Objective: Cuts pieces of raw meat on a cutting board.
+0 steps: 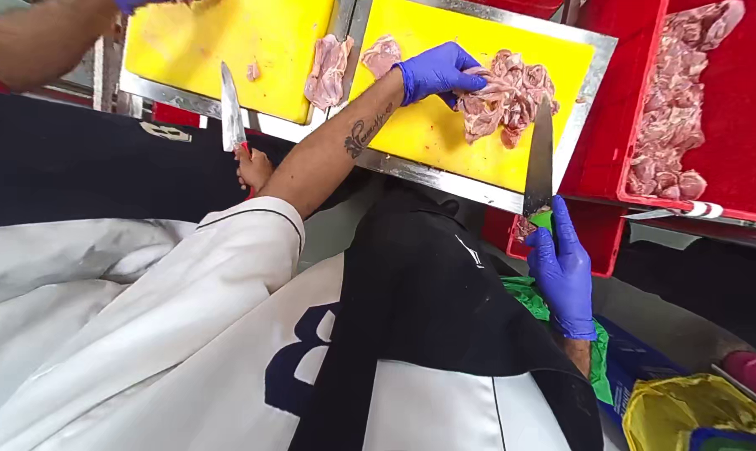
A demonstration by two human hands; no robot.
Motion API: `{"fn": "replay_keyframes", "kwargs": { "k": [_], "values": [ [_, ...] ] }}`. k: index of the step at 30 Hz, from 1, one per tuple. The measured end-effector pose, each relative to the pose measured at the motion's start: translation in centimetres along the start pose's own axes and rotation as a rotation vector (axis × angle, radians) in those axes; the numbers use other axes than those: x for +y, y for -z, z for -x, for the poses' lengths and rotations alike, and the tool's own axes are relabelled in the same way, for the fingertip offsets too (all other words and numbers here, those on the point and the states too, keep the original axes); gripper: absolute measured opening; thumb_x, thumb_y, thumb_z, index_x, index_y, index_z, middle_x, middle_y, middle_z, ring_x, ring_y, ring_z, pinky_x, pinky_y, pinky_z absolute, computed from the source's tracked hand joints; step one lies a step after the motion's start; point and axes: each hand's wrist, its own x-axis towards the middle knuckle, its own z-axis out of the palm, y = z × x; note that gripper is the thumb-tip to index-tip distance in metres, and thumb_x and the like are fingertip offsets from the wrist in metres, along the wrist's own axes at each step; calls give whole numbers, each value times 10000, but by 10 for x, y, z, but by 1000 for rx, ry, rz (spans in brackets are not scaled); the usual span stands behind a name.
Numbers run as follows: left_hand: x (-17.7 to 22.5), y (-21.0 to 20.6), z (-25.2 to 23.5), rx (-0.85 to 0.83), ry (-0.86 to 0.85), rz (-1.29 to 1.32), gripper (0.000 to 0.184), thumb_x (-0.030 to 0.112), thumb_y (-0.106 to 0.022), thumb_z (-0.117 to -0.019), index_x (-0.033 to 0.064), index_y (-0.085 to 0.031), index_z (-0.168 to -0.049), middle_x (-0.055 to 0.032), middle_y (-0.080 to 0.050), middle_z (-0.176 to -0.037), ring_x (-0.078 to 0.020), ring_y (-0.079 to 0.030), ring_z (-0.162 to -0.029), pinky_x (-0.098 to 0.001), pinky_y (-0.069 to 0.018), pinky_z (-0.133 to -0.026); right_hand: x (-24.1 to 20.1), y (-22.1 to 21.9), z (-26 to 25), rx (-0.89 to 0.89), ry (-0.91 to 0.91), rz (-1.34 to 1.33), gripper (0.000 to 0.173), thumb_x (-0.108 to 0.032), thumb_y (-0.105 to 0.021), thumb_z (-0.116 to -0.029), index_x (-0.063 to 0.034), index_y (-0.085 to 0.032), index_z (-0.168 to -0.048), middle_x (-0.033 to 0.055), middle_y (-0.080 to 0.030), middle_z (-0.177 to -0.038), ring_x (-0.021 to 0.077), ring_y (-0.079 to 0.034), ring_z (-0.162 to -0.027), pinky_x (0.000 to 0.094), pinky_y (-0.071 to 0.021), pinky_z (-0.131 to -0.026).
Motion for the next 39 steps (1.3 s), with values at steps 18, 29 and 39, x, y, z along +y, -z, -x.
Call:
{"fn": "replay_keyframes", "kwargs": {
  "k": [18,29,39],
  "values": [
    [-40,-20,-20,215,52,-708,252,279,-667,-942,42,-696,-1024,-135,-706,-977,-301,-682,-973,-524,-541,-870,-7,-20,-17,-43,-11,53,530,-241,-437,-1081,-198,-368,-1605,-3,-664,-895,66,-577,-609,264,-514,-535],
    [12,9,13,305,-196,-22,189,136,-688,-970,-5,-621,-1076,-57,-698,-923,-101,-683,-808,-305,-591,-765,-11,-9,-22,13,7,-42,550,-226,-457,-1075,-172,-346,-1611,-3,-655,-870,73,-554,-563,252,-494,-491],
    [-73,-95,40,332,-260,-519,392,142,-608,-1015,40,-615,-1393,-119,-681,-1353,-234,-658,-1253,-458,-508,-1110,-19,-20,-43,51,48,-70,558,-243,-444,-1080,-191,-319,-1621,12,-669,-903,92,-565,-558,285,-513,-495]
  ]
}}
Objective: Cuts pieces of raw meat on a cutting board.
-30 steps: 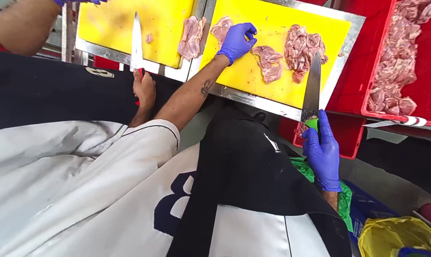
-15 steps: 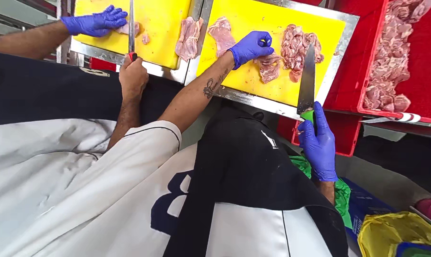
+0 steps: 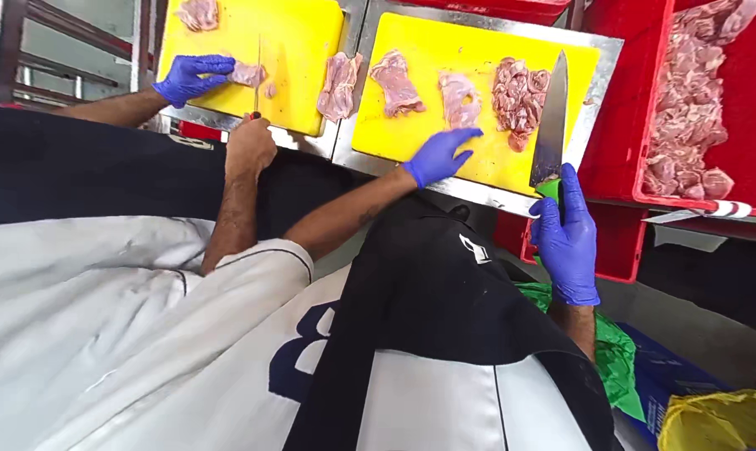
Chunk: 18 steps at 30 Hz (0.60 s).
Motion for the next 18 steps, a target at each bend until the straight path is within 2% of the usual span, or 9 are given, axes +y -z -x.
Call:
{"fn": "replay_keyframes", "kwargs": {
  "k": [2,4,6,8,9,13,18],
  "values": [
    [1,-7,12,93,-50,64,309,115,-621,-998,32,-685,-1288,-108,-727,-1264,-209,-696,-1185,-437,-544,-1062,-8,-11,-7,10,12,7,578,-240,-454,-1070,-196,-303,-1627,14,-681,-926,90,-615,-603,293,-560,-543],
    [-2,5,4,232,-54,67,254,100,-636,-982,21,-715,-1210,-113,-741,-1203,-197,-702,-1158,-406,-559,-1048,-13,-25,-17,-21,39,63,576,-244,-459,-1076,-215,-300,-1628,25,-706,-955,101,-657,-642,316,-597,-582],
    [-14,21,-17,295,-61,-48,222,116,-637,-966,39,-724,-1156,-112,-724,-1204,-222,-661,-1202,-399,-525,-1075,-11,-43,-34,-57,94,203,576,-241,-443,-1066,-233,-311,-1626,81,-711,-968,182,-659,-704,415,-577,-662],
    [-27,24,-34,266,-77,-187,196,150,-637,-961,59,-735,-1104,-113,-716,-1181,-258,-647,-1185,-408,-518,-1051,-10,-60,-48,-109,137,368,581,-216,-434,-1058,-218,-316,-1627,162,-713,-1002,313,-691,-826,540,-559,-765],
    [-31,22,-39,235,-87,-246,191,170,-636,-968,65,-738,-1091,-112,-716,-1169,-269,-653,-1163,-418,-529,-1027,-9,-66,-51,-133,144,444,578,-208,-430,-1059,-216,-316,-1626,186,-709,-1020,356,-699,-868,571,-555,-782],
    [-41,8,-44,229,-134,-333,190,165,-618,-976,58,-743,-1072,-122,-724,-1140,-295,-661,-1147,-453,-529,-1017,-8,-70,-52,-216,124,620,569,-219,-394,-1067,-251,-300,-1628,198,-690,-1016,394,-701,-887,576,-554,-741],
    [-43,4,-45,265,-134,-398,185,123,-615,-959,37,-745,-1058,-140,-725,-1118,-306,-671,-1132,-428,-535,-1029,-12,-65,-60,-276,130,624,553,-223,-372,-1075,-258,-301,-1623,201,-681,-958,409,-695,-841,583,-549,-697]
  ]
}}
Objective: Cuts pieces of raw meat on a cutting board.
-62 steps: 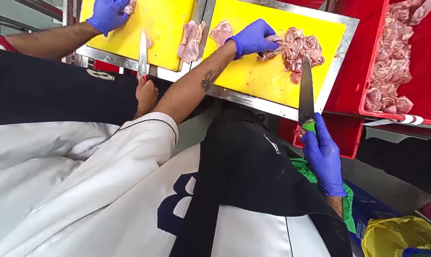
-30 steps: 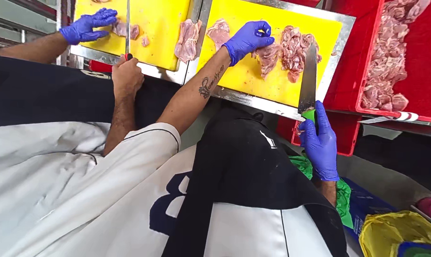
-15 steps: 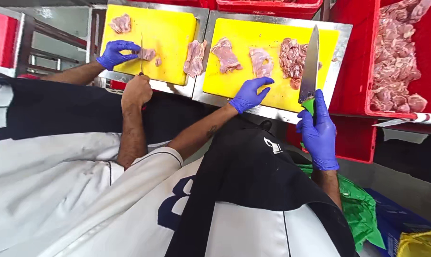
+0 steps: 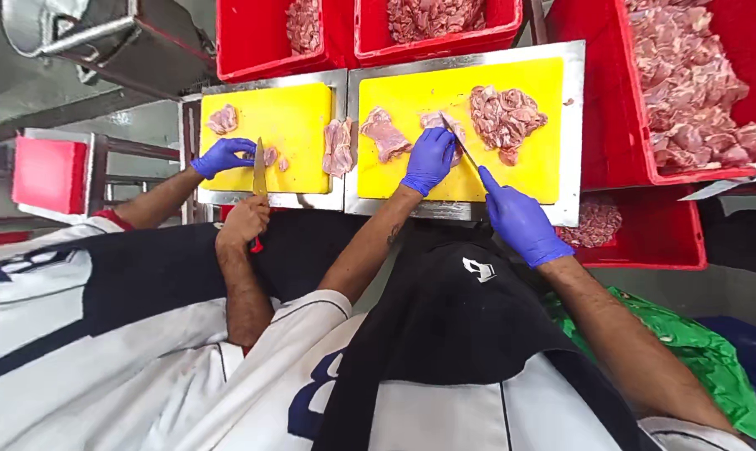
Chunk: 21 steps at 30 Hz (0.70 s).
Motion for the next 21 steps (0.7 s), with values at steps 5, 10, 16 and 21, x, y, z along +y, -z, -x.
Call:
{"fn": "replay_keyframes", "kwargs": {
  "k": [5,10,16,21],
  "values": [
    [4,4,2,-15,48,-31,216,95,-645,-932,14,-738,-1109,-148,-713,-1170,-307,-654,-1173,-433,-525,-1053,-31,13,-82,47,34,-68,534,-173,-427,-1066,-258,-361,-1589,192,-701,-896,428,-696,-797,619,-544,-659],
    [2,8,-1,-46,44,-60,210,128,-635,-952,35,-740,-1109,-132,-714,-1180,-296,-656,-1171,-428,-521,-1055,-23,7,-67,24,3,-65,553,-181,-405,-1070,-293,-322,-1605,186,-702,-897,423,-696,-799,611,-544,-653],
    [-8,14,2,-46,47,15,232,204,-663,-959,57,-746,-1119,-116,-724,-1189,-277,-661,-1180,-416,-518,-1061,22,1,72,-94,-19,4,559,-220,-337,-1084,-270,-275,-1637,204,-703,-922,425,-702,-805,605,-547,-676],
    [-68,58,24,-183,-65,-202,265,288,-593,-1008,81,-741,-1085,-110,-719,-1200,-297,-633,-1238,-485,-485,-1093,46,21,41,-40,-90,-104,526,-287,-396,-1088,-339,-338,-1608,219,-709,-952,425,-692,-827,642,-531,-733]
  ]
}}
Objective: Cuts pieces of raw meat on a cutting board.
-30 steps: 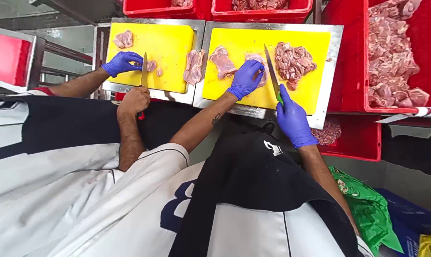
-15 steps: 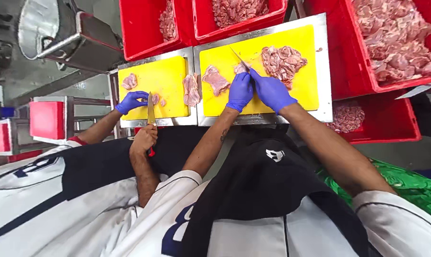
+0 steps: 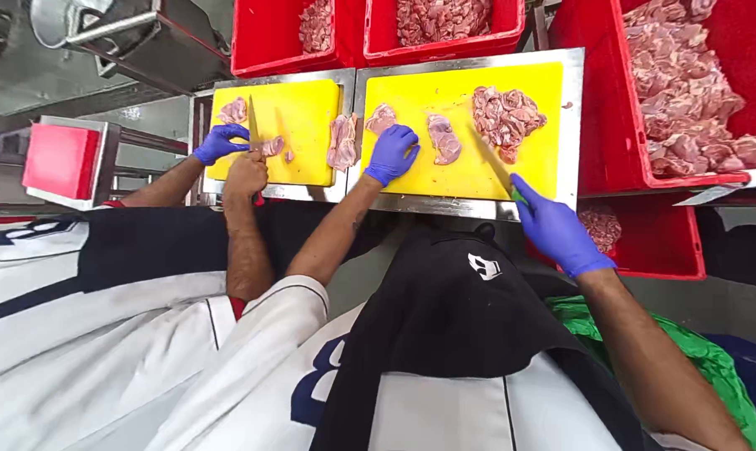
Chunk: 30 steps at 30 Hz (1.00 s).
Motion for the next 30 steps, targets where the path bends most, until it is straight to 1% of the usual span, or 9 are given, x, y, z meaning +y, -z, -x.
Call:
{"fn": "replay_keyframes", "kwargs": {
  "k": [6,8,10,12,16,20,24,27,30],
  "values": [
    [-45,51,-5,-199,189,-178,459,469,-515,-1018,82,-754,-953,-122,-752,-1018,-334,-672,-1118,-551,-474,-1038,-4,13,0,262,-9,-96,534,-276,-406,-1081,-279,-352,-1613,203,-705,-900,367,-676,-751,599,-534,-711],
    [-28,52,-33,-134,235,9,343,347,-559,-1014,83,-729,-1152,-108,-742,-1121,-294,-669,-1155,-529,-487,-1066,-2,16,1,287,-28,-151,531,-286,-403,-1086,-280,-349,-1615,181,-715,-935,329,-692,-786,570,-549,-750],
    [-6,42,-65,-155,140,264,418,151,-560,-1012,83,-587,-1423,-102,-677,-1330,-252,-613,-1289,-466,-457,-1148,-3,16,1,291,-26,-193,525,-299,-396,-1091,-289,-349,-1614,160,-719,-962,299,-696,-804,546,-554,-764],
    [7,28,-92,-296,-36,334,512,51,-580,-974,83,-536,-1483,-133,-641,-1390,-292,-567,-1347,-488,-426,-1171,-7,15,2,297,0,-226,517,-315,-395,-1092,-291,-361,-1608,138,-715,-943,257,-685,-769,507,-560,-733],
    [7,26,-116,-587,-200,38,354,282,-712,-942,135,-682,-1261,-163,-645,-1282,-386,-559,-1277,-629,-439,-1049,-13,12,5,283,26,-295,511,-333,-406,-1091,-296,-377,-1600,94,-709,-907,188,-651,-690,438,-558,-666],
    [-14,28,-107,-542,-239,31,479,516,-729,-899,53,-718,-1021,-155,-663,-1164,-360,-587,-1198,-575,-479,-1018,-13,-4,5,253,8,-398,508,-340,-415,-1091,-288,-385,-1596,55,-682,-884,146,-591,-602,380,-526,-562],
    [-12,38,-85,-485,-65,314,457,418,-751,-927,-26,-645,-899,-164,-657,-831,-294,-648,-820,-503,-528,-797,-14,-22,5,206,-18,-482,516,-332,-422,-1089,-271,-379,-1599,38,-679,-894,130,-590,-596,352,-524,-541],
    [-11,57,-76,-377,44,645,341,292,-736,-943,-26,-621,-895,-111,-620,-788,-193,-617,-726,-415,-539,-720,-22,-33,0,138,-28,-479,525,-328,-413,-1091,-270,-355,-1610,44,-676,-893,136,-591,-603,357,-530,-554],
    [-5,102,-77,-173,76,852,271,253,-709,-942,13,-591,-901,-36,-614,-763,-110,-617,-677,-336,-557,-666,-44,-46,-9,43,63,-400,527,-300,-398,-1084,-264,-360,-1608,95,-694,-927,195,-638,-707,438,-556,-685]
  ]
}}
